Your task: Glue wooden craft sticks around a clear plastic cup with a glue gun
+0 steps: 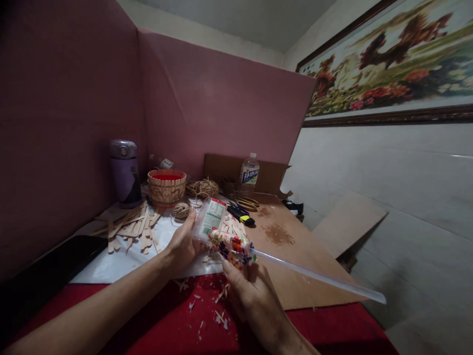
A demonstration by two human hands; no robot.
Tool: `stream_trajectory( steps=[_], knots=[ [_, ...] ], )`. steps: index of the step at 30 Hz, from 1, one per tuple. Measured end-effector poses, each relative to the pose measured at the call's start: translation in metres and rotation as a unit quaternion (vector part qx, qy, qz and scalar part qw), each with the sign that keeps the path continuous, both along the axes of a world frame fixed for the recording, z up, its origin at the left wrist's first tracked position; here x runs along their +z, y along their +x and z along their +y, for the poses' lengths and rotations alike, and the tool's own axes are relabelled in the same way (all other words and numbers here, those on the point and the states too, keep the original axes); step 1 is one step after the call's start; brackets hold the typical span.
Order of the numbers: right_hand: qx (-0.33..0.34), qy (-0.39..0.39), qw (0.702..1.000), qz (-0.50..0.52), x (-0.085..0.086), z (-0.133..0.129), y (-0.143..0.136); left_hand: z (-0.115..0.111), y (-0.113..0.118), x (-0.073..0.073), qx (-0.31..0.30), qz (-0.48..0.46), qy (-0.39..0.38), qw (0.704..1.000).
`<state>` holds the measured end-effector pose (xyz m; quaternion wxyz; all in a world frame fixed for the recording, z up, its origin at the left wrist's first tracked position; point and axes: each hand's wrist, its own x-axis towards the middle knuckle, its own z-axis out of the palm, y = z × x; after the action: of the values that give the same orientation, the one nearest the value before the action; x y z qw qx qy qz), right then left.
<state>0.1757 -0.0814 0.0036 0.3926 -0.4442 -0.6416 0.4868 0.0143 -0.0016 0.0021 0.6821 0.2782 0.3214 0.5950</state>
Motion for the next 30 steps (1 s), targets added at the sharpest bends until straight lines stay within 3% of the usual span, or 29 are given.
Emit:
stream_trajectory(
  steps=[30],
  knots=[
    [-0.017,0.001,1.0,-0.016,0.0047,0.0072,-0.0011,-0.0001,0.0007,-0.0013,-0.009,-0.015,0.021,1.0]
  ],
)
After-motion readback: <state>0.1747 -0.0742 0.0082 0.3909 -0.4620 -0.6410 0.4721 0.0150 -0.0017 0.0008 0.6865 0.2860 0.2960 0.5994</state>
